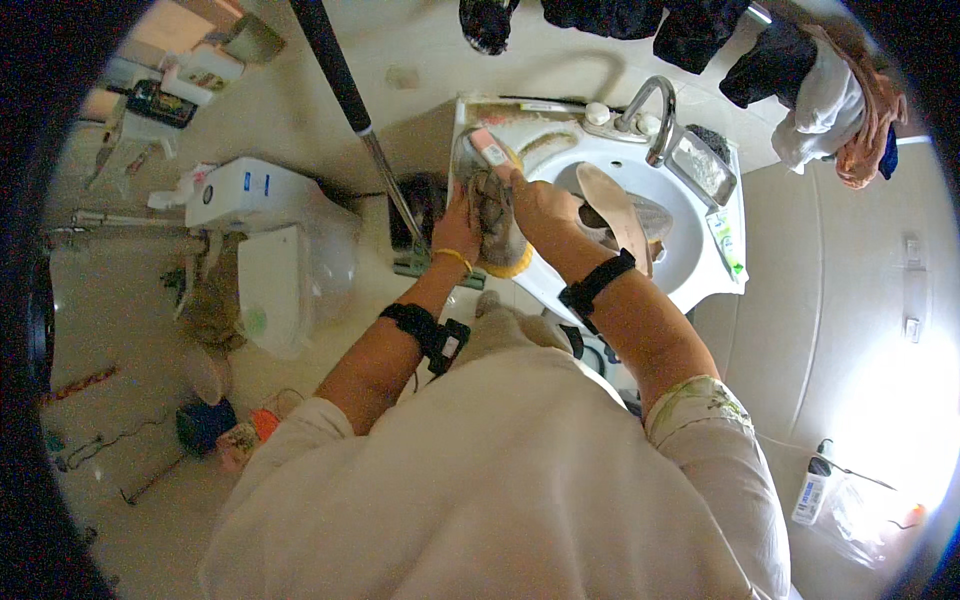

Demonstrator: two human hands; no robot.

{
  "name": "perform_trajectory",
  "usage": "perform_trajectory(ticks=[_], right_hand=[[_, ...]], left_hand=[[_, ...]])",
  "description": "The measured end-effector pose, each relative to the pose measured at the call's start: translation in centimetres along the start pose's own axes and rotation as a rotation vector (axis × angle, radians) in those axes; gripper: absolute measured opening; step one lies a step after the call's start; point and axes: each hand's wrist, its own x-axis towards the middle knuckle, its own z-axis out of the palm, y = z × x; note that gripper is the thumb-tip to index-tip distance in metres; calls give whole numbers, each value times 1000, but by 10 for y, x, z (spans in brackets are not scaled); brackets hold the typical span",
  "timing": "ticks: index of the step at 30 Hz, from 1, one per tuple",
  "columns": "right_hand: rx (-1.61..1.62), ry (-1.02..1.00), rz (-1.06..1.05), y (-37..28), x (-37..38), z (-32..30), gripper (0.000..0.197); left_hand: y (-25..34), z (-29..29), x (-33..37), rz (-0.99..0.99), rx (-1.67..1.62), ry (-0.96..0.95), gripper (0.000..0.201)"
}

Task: The person cleans a pair of sneakers by hand using a brush and a cloth at a sink. The person brushes the soles and sides of the shoes and wipes the insoles.

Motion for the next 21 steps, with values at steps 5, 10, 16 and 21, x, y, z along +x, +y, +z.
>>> perform_trajectory(ticks=[5, 10, 16, 21], right_hand=[[134, -20, -91, 7, -56, -37, 44], [-153, 32, -113, 1, -59, -12, 35], [459, 304, -36, 50, 6, 37, 29], [1376, -210, 314, 48, -29, 11, 30]], left_hand=[[-14, 11, -3, -50, -38, 41, 45], [-14, 12, 2, -23, -242, 131, 34], [-18, 5, 17, 93, -252, 174, 37], [-24, -1, 34, -69, -574, 183, 30]])
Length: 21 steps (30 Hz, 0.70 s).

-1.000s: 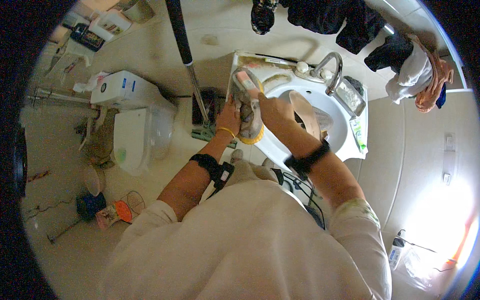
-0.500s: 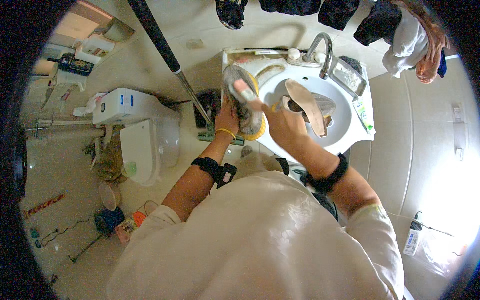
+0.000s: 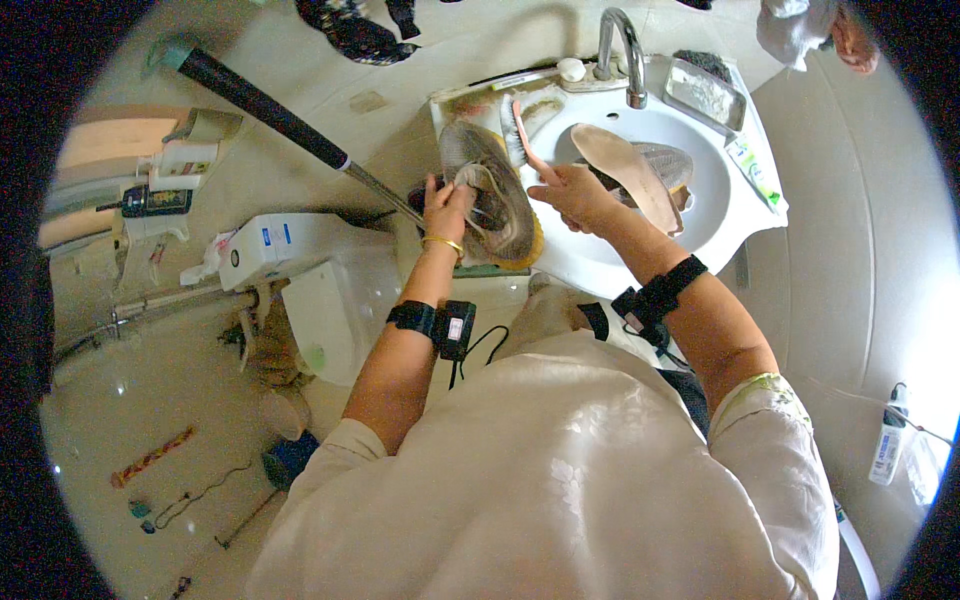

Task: The person cleans a pair of sneakers by hand using a brush and a cloth at a sink. The person brushes the soles and sides of the shoes and wipes the insoles.

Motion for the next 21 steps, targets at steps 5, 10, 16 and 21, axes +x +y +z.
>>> perform_trajectory(ticks=[5, 10, 16, 21], right_hand=[[225, 45, -33, 7, 9, 19, 60], [-3, 213, -270, 9, 15, 24, 39], [688, -192, -29, 17, -4, -5, 20], [1009, -337, -46, 23, -9, -15, 18]], left_hand=[[32, -1, -2, 270, 29, -27, 22], [72, 6, -23, 365, -38, -173, 21], [108, 15, -42, 31, -469, -366, 30], [111, 16, -43, -119, -642, -412, 38]])
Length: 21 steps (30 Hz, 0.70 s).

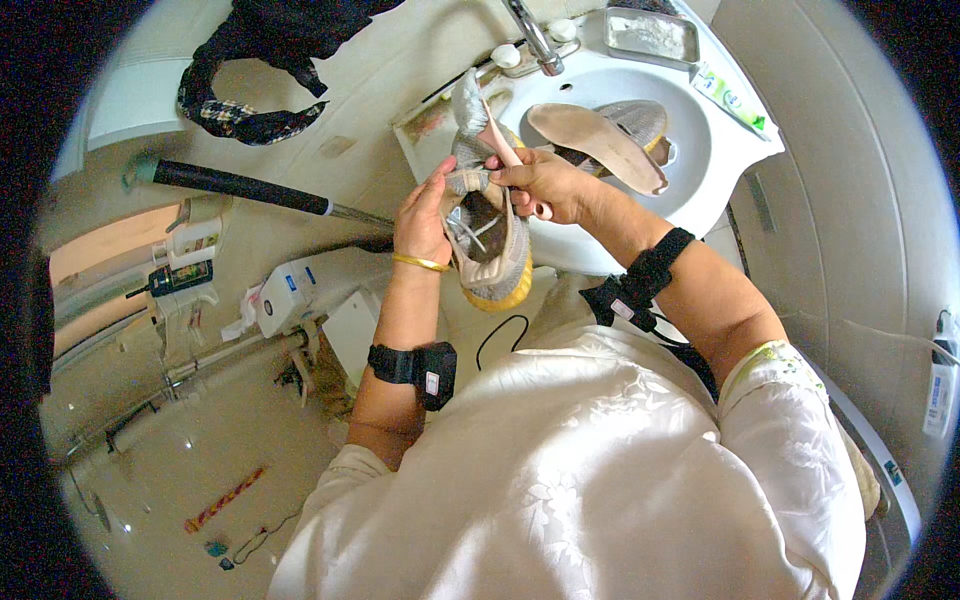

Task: The person cleans a pair of sneakers by hand using a brush and a cloth at a sink. The person brushes the soles and sides of the shoes and wipes the insoles.

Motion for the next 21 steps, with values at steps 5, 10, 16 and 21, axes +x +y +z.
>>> perform_trajectory(ticks=[5, 10, 16, 21], right_hand=[[21, -13, 8, -7, -11, 3, 17], [41, -7, -34, -4, -6, 3, 20], [-642, 201, -46, -2, -7, 15, 21], [-1274, 348, -375, 13, -18, 4, 35]], left_hand=[[3, 9, -9, 2, -28, -17, 39], [0, 11, -17, 132, 26, -9, 32], [-33, -17, -16, 335, 368, 110, 21], [-58, -44, -5, 292, 773, 436, 22]])
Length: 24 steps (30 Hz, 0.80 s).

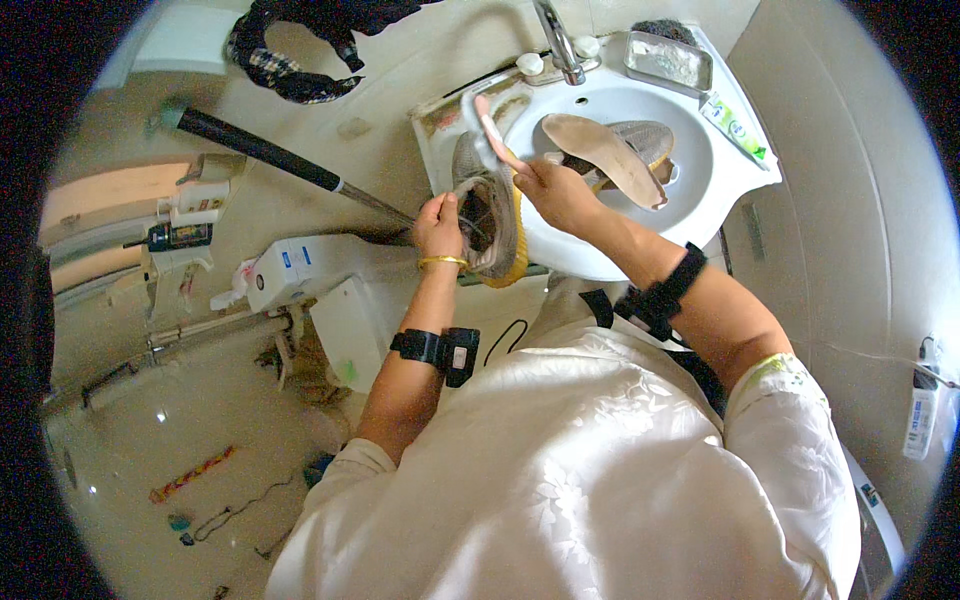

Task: The person cleans a pair of sneakers by hand using a brush and a cloth at a sink. The person brushes the soles and sides of the shoes and wipes the insoles.

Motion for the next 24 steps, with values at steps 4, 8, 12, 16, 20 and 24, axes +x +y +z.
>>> perform_trajectory(ticks=[4, 8, 12, 16, 20, 24], right_hand=[[-392, -49, -197, -26, -37, -1, 34], [-734, -248, 84, -13, -48, -24, 36], [-671, -133, 99, 7, -66, -55, 39], [-532, -62, -81, -7, -67, -54, 41], [-396, -58, -106, -3, -59, -54, 43], [-307, -71, -45, 7, -44, -67, 42]], left_hand=[[-8, -3, 3, 132, 130, 36, 19], [-4, -6, 7, 141, 62, 104, 19], [-2, -25, 22, 138, 32, 71, 22], [-8, -28, 24, 145, 0, 8, 23], [-21, -26, -2, 388, 314, 69, 56], [-55, -41, -18, -138, -70, 41, 92]])
